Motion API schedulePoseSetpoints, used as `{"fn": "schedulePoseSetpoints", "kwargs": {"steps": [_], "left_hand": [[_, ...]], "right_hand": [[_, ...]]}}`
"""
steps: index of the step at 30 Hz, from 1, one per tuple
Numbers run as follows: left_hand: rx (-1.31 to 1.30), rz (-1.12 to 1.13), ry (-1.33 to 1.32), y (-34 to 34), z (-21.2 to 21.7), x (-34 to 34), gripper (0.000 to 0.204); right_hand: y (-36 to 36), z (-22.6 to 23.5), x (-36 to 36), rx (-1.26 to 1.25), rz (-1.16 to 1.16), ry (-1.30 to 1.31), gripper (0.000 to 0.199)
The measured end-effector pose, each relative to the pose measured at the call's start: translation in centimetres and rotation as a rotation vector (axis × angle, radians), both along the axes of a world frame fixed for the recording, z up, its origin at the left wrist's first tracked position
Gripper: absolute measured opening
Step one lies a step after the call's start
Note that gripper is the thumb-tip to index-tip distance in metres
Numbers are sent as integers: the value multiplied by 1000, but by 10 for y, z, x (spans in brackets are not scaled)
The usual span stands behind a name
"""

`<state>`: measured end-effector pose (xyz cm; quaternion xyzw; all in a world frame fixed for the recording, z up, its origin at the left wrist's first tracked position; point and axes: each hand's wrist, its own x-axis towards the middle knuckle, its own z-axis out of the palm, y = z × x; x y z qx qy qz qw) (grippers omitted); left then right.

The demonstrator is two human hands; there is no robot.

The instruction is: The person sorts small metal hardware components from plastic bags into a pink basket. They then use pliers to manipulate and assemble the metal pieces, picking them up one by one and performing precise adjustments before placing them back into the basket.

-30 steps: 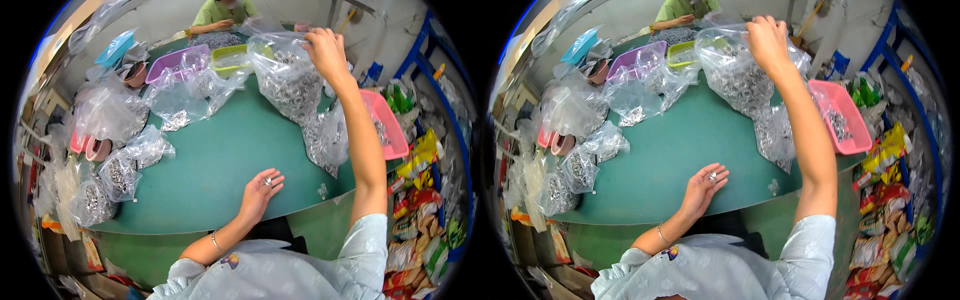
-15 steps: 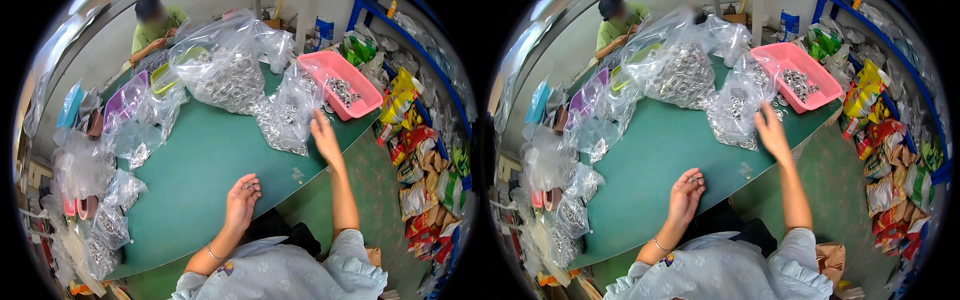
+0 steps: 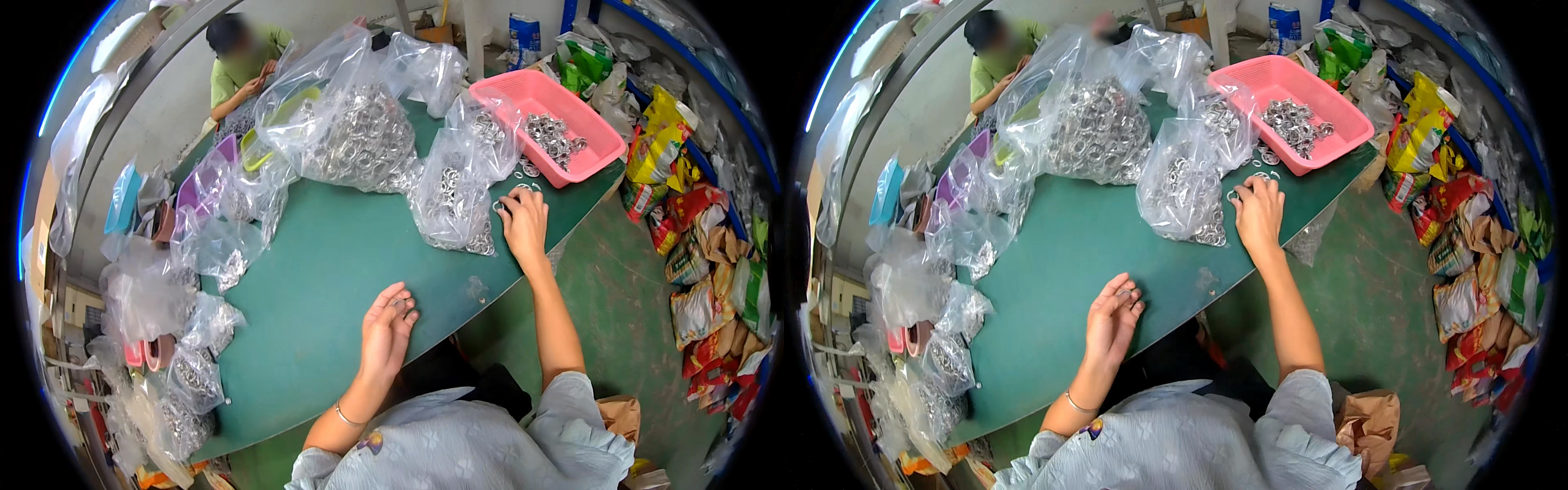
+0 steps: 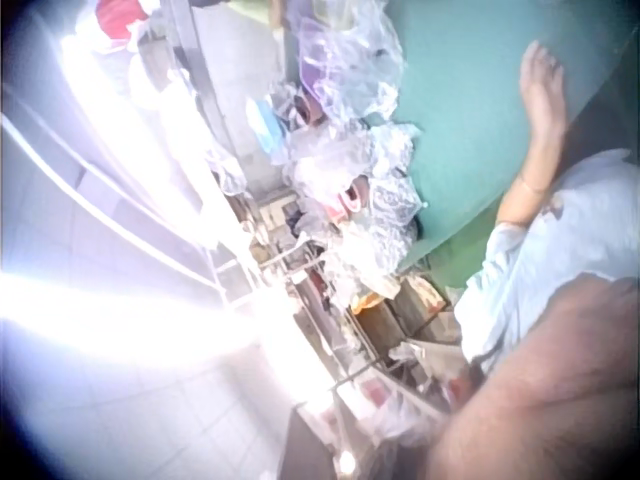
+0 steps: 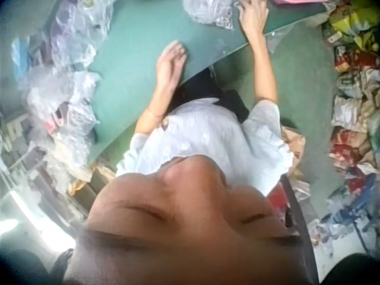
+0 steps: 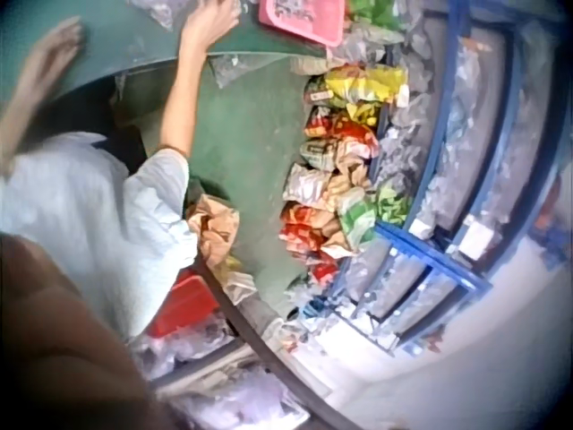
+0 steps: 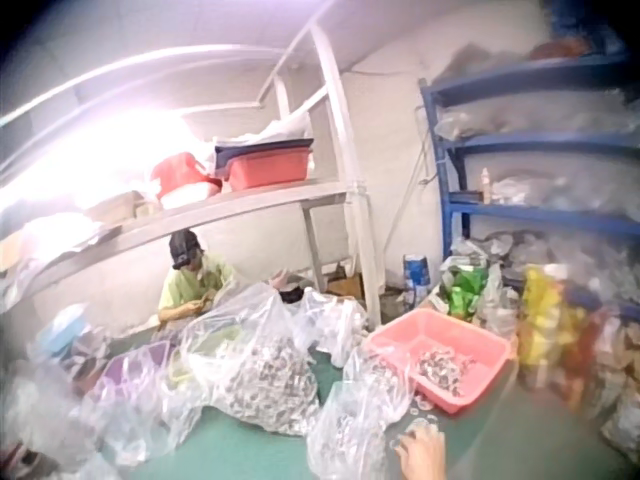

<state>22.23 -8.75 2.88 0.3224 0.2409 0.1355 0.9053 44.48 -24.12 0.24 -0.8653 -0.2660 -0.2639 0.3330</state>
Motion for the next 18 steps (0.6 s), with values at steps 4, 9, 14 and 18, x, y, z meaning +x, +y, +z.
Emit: {"fn": "schedulePoseSetpoints", "kwargs": {"steps": [4,9,14,18], "left_hand": [[26,42,23,-3,2,-10,26],[100,-84,-63,-10,-8,-12,15],[407,-161,-35,-4,5,-29,26],[888,-52,-55,9,13,-53,26]], "right_hand": [[3,1,3,-276,85,-140,14],[-18,-5,-7,44,54,221,11],[6,34,-98,434,333,255,7],[58,32,-162,361,879,633,10]]}}
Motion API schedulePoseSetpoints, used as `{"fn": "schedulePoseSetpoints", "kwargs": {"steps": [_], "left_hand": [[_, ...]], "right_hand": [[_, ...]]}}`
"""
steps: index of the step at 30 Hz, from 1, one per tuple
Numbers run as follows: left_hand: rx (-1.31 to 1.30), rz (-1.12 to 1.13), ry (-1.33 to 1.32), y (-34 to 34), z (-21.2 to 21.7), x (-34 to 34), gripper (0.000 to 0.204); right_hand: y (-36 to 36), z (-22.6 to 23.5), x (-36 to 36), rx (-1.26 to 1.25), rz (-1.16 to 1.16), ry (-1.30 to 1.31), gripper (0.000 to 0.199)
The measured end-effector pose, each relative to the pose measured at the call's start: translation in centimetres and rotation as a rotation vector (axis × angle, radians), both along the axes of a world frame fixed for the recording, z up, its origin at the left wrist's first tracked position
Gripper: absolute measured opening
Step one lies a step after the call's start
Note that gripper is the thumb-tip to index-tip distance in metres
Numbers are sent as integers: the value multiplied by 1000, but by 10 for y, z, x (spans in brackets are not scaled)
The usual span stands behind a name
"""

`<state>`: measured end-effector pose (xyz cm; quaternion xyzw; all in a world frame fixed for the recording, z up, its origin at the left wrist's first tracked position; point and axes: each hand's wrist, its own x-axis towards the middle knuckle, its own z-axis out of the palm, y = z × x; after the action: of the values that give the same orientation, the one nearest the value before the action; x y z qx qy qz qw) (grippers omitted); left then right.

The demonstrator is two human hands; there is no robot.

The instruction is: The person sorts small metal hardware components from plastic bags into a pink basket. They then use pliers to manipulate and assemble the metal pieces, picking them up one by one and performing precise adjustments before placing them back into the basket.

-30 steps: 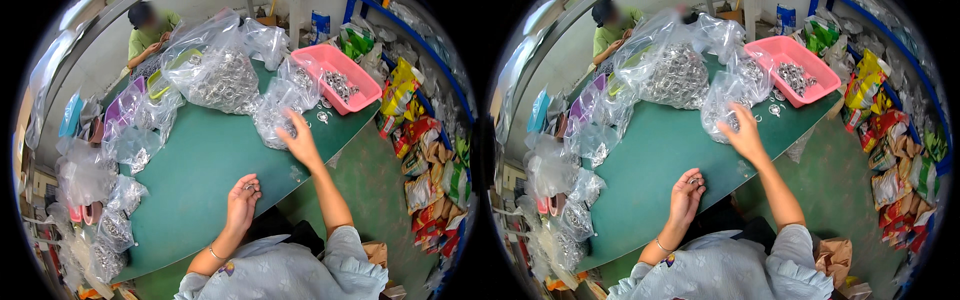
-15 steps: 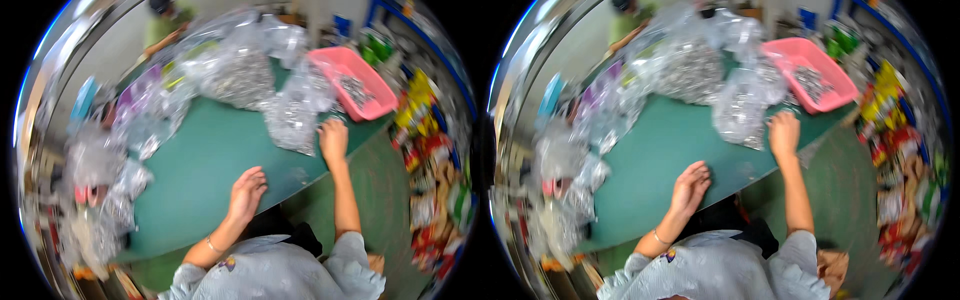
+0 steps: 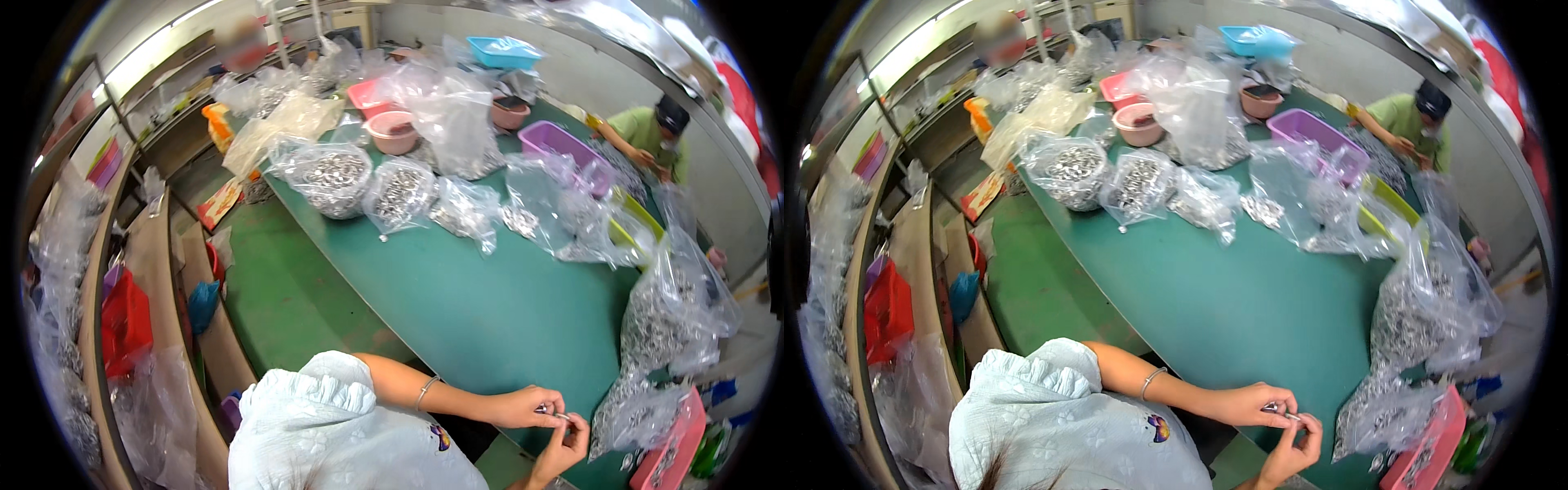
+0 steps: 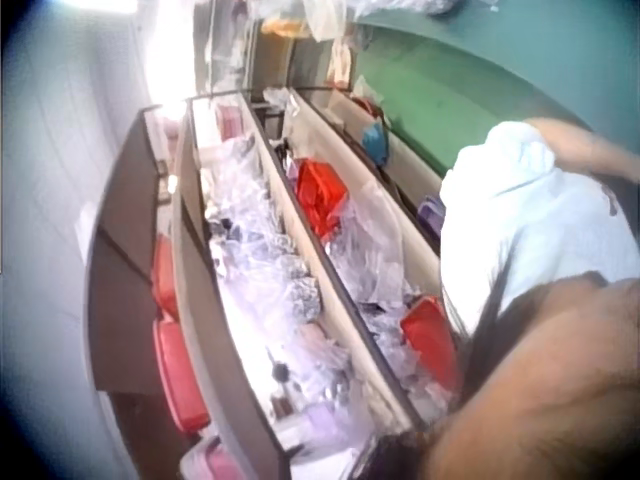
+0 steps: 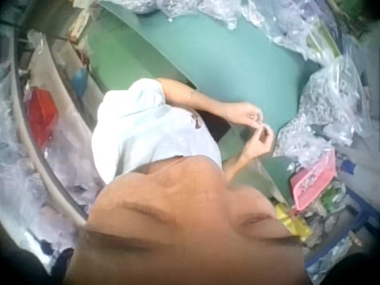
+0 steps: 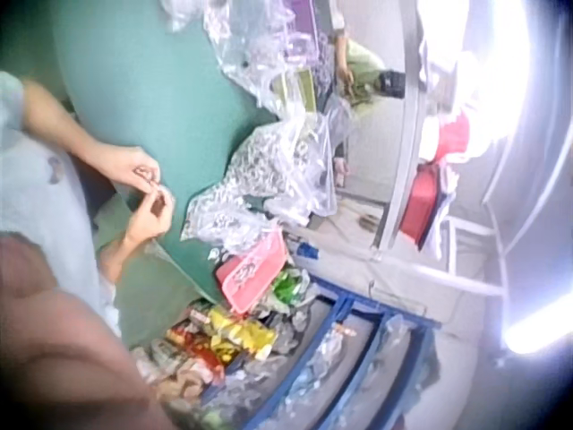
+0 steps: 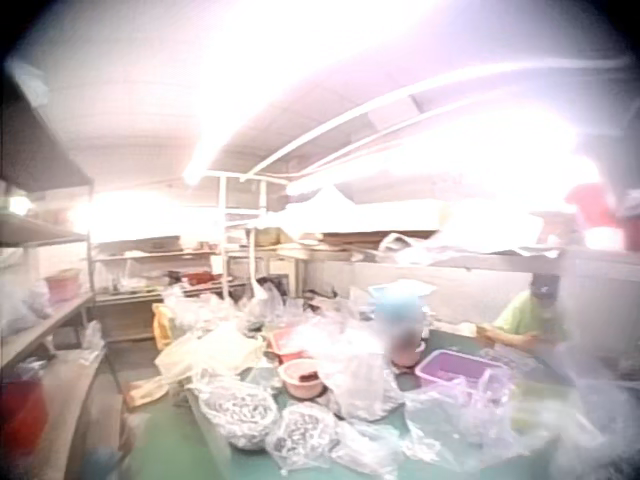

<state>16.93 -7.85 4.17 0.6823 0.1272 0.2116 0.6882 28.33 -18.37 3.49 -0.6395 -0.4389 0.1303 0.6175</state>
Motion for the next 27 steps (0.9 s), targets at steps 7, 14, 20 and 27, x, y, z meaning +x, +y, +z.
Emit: {"fn": "schedulePoseSetpoints", "kwargs": {"steps": [7,14,20,27], "left_hand": [[165,317,-48,36,-8,-52,17],[532,1133,-1,84,55,-205,8],[800,1925,220,193,83,-374,15],[669,1923,950,303,67,-497,22]], "right_hand": [[52,3,-40,-52,165,115,14],[61,-6,-46,-307,194,183,17],[65,-3,-65,-366,259,160,18],[75,7,-80,-403,355,95,18]]}}
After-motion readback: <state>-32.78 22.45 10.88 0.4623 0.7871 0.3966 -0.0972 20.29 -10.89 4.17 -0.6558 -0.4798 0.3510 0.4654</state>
